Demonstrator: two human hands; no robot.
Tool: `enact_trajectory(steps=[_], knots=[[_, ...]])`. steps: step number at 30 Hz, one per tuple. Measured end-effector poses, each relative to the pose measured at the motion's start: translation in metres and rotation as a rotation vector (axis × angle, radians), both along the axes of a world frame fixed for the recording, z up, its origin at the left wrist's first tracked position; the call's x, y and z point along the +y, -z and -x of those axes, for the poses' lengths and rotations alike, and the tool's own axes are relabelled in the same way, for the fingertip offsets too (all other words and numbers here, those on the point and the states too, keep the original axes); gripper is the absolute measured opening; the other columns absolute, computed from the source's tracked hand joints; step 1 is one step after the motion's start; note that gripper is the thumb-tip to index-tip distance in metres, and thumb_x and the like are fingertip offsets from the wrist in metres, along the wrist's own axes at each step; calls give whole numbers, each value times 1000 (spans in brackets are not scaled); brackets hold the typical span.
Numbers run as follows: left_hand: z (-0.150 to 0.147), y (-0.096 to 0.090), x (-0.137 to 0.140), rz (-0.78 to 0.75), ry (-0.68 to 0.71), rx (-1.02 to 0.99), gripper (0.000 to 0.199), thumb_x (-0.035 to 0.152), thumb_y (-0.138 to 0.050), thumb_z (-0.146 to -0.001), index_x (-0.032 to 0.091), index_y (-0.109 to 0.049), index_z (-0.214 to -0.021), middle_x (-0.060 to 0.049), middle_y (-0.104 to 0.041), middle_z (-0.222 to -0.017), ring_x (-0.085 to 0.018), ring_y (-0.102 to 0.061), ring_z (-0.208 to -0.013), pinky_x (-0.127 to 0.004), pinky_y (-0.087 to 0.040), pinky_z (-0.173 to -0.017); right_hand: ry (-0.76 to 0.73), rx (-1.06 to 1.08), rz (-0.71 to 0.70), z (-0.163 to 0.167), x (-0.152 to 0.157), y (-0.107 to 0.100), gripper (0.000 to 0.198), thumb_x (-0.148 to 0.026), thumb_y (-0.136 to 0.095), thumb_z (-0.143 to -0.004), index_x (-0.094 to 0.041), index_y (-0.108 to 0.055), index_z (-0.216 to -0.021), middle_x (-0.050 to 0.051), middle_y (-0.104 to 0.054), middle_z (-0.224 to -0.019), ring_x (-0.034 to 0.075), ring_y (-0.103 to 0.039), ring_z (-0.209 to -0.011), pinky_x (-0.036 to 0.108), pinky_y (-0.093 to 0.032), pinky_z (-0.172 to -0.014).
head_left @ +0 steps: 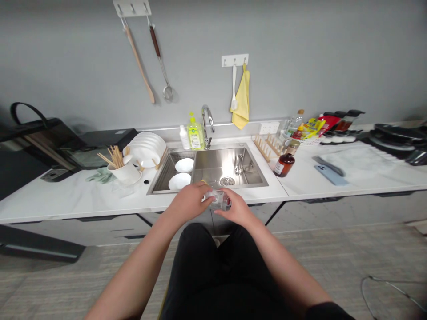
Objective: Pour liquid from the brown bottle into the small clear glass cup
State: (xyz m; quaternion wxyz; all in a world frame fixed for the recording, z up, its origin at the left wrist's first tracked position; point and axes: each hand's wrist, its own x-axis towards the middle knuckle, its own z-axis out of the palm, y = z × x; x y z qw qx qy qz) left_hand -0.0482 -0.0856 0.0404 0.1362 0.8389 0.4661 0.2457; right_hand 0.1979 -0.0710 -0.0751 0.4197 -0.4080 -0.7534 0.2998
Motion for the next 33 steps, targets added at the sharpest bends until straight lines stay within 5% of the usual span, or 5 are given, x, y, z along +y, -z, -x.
enact_trajectory(steps=[8, 12, 16, 22, 33], knots=[[-5, -15, -19, -52, 124, 136, 22, 32, -73, -105, 29, -85, -124, -11, -82, -114, -35, -79, -105, -50, -62, -96, 40, -48, -129, 0, -31, -26, 83, -41, -104, -78, -29, -68, -153, 15, -79, -146, 40, -78, -132, 59, -61, -118], [-2, -37, -36, -109, 332, 112, 57, 2, -62, -95, 33, -78, -140, -6, -79, -137, -30, -73, -132, -55, -54, -121, 45, -93, -179, -1, -45, -37, 79, -38, -100, -81, -24, -68, -152, 17, -80, -147, 40, -79, -133, 58, -62, -118], [-2, -47, -51, -155, 286, 0, 73, 19, -83, -95, 34, -59, -163, -10, -64, -165, -34, -57, -158, -60, -46, -133, 43, -64, -257, -1, -57, -48, 78, -37, -99, -81, -25, -69, -152, 16, -80, -147, 39, -79, -133, 57, -63, -118], [1, -25, -65, -176, 47, -226, 60, 35, -89, -96, 29, -65, -151, -9, -72, -134, -22, -75, -102, -43, -65, -96, 41, -26, -251, -2, -73, -56, 79, -39, -101, -79, -26, -70, -151, 14, -81, -146, 38, -80, -132, 56, -63, -118], [-7, 15, -70, 43, 86, -641, 75, 34, -95, -92, 28, -63, -160, -15, -76, -144, -31, -78, -127, -50, -61, -114, -15, 88, -135, 4, -81, -58, 71, -40, -100, -78, -26, -71, -141, 10, -85, -129, 33, -84, -113, 47, -68, -102]])
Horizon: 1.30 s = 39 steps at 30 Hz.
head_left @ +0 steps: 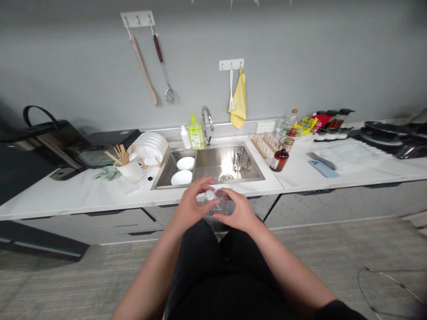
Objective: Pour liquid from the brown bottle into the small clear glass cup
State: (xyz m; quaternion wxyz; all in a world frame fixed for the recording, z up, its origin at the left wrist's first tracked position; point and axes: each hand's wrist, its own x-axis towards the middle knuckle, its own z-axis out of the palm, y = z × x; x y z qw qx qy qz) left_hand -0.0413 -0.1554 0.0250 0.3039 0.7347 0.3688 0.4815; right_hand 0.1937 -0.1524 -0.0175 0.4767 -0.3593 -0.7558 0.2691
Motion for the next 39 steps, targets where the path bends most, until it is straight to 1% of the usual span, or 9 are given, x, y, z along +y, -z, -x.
enact_trajectory(steps=[5, 10, 15, 18, 21, 24, 29, 33, 39], knots=[[7, 3, 5, 78, 208, -153, 70, 33, -85, -102, 30, -56, -166, -17, -73, -153, -31, -75, -140, -50, -58, -122, -30, 37, 33, -1, -1, 0, 69, -42, -100, -79, -26, -71, -139, 10, -85, -130, 31, -84, -110, 46, -69, -99], [-2, 2, 8, 89, 107, -88, 90, 35, -102, -84, 28, -59, -163, -16, -77, -143, -32, -77, -133, -51, -60, -120, -38, 1, 10, -1, -1, 0, 73, -43, -102, -77, -26, -71, -142, 11, -86, -129, 33, -84, -112, 48, -68, -103], [7, 6, 9, 67, 165, -159, 70, 32, -87, -99, 29, -59, -163, -15, -78, -140, -30, -76, -135, -52, -57, -124, -37, 60, 60, -6, 3, 4, 71, -44, -101, -79, -26, -71, -141, 11, -85, -129, 32, -84, -111, 48, -70, -100], [5, 5, 6, 24, 192, -122, 76, 31, -87, -98, 30, -56, -168, -16, -75, -148, -32, -72, -141, -53, -54, -127, -50, 90, 66, -7, 4, 6, 68, -44, -100, -80, -26, -72, -140, 10, -85, -128, 31, -84, -111, 46, -70, -100], [-5, 3, 4, 0, 113, -39, 85, 34, -97, -89, 28, -60, -164, -15, -76, -141, -32, -75, -132, -50, -58, -121, -51, 71, 36, -6, 3, 5, 68, -43, -99, -81, -26, -72, -141, 10, -85, -128, 32, -84, -114, 47, -69, -103], [-10, 4, 4, -18, 8, -64, 72, 35, -96, -90, 26, -65, -155, -11, -76, -127, -28, -78, -120, -46, -63, -113, 5, 15, 5, -7, 1, 6, 75, -44, -102, -78, -26, -71, -144, 12, -85, -133, 34, -84, -115, 50, -68, -106], [-17, 14, -2, 5, -44, -110, 65, 37, -92, -93, 26, -66, -152, -12, -77, -129, -29, -78, -124, -47, -63, -113, 47, -16, -11, -4, -5, 13, 76, -44, -102, -78, -28, -71, -145, 13, -84, -137, 35, -84, -114, 53, -68, -106], [-33, 23, -8, 57, -179, -305, 60, 43, -99, -87, 25, -70, -137, -7, -82, -108, -31, -80, -127, -50, -63, -115, 123, 76, -18, 4, -10, 19, 79, -46, -103, -78, -26, -70, -147, 15, -83, -139, 38, -83, -121, 56, -67, -111], [-28, 28, -11, 199, -4, -345, 66, 53, -101, -84, 21, -81, -138, -14, -89, -115, -36, -84, -122, -54, -65, -115, -272, 334, 300, -5, 8, 32, 98, -75, -103, -71, -25, -70, -149, 16, -82, -142, 39, -81, -131, 55, -66, -113]])
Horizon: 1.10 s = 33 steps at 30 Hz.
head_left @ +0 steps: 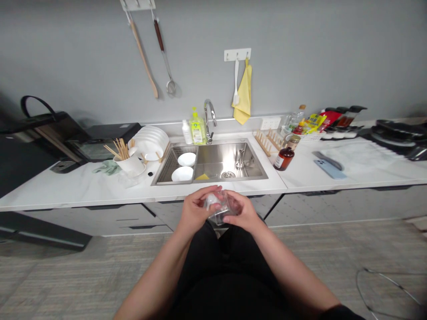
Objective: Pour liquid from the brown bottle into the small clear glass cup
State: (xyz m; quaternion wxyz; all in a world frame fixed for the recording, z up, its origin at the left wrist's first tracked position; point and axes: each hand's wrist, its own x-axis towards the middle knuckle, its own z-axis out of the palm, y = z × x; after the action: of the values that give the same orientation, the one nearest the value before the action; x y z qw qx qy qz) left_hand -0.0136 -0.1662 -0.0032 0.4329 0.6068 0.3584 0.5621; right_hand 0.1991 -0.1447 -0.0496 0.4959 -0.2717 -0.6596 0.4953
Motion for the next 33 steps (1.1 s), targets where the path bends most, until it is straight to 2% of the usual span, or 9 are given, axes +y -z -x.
enact_trajectory(steps=[4, 7, 10, 14, 18, 22, 24, 28, 33], knots=[[11, 5, 4, 58, 119, 33, 64, 54, -97, -89, 21, -83, -141, -15, -88, -127, -36, -82, -129, -56, -61, -122, -244, 68, 146, -4, 12, 6, 98, -75, -104, -70, -25, -72, -148, 15, -81, -145, 39, -79, -135, 55, -63, -118], [19, 18, 9, 49, 106, 0, 69, 54, -94, -93, 24, -75, -152, -17, -82, -145, -36, -77, -138, -56, -58, -125, -111, 58, 103, 4, 14, 13, 91, -68, -106, -71, -27, -72, -145, 15, -80, -147, 38, -78, -136, 53, -65, -113], [29, 37, 9, 1, 119, -34, 92, 51, -101, -84, 29, -63, -165, -19, -67, -166, -37, -65, -155, -56, -53, -130, 66, -1, 24, 18, 12, 22, 83, -59, -105, -76, -27, -70, -144, 15, -79, -145, 36, -78, -135, 49, -69, -106], [51, 61, 8, 97, 75, 17, 94, 41, -105, -79, 27, -64, -162, -20, -67, -164, -36, -66, -154, -55, -53, -130, 29, -71, 24, 34, 14, 35, 88, -56, -99, -85, -29, -61, -159, 17, -72, -157, 36, -72, -147, 49, -69, -109], [107, 79, 27, 198, -219, 0, 96, 48, -107, -71, 21, -67, -154, -19, -77, -146, -35, -77, -133, -53, -64, -115, 35, -144, 25, 29, 35, 46, 101, -54, -100, -83, -34, -53, -170, 18, -60, -173, 35, -70, -150, 53, -67, -113], [201, 86, 51, 264, -890, 216, 87, 51, -99, -75, 18, -68, -149, -18, -78, -141, -36, -77, -131, -51, -67, -108, 224, -319, -5, -6, 78, 59, 64, -52, -89, -90, -23, -74, -145, 14, -85, -130, 29, -83, -109, 46, -70, -90], [246, 87, 59, 258, -1103, 376, 80, 50, -92, -82, 17, -66, -150, -19, -76, -148, -36, -76, -135, -50, -65, -111, 346, -419, -25, -30, 101, 65, 49, -50, -84, -90, -21, -81, -128, 12, -87, -112, 29, -82, -95, 44, -67, -81], [301, 88, 75, 321, -1256, 670, 75, 48, -87, -89, 13, -64, -151, -21, -74, -150, -38, -74, -137, -55, -57, -123, 500, -577, -98, -67, 135, 70, 39, -47, -77, -92, -21, -83, -120, 11, -88, -105, 29, -81, -89, 46, -65, -86], [316, 94, 94, 351, -1291, 835, 76, 50, -77, -97, 8, -58, -156, -26, -67, -157, -42, -65, -148, -56, -49, -130, 497, -613, -64, -78, 153, 75, 33, -47, -75, -91, -23, -84, -112, 10, -89, -101, 29, -80, -84, 45, -64, -86]])
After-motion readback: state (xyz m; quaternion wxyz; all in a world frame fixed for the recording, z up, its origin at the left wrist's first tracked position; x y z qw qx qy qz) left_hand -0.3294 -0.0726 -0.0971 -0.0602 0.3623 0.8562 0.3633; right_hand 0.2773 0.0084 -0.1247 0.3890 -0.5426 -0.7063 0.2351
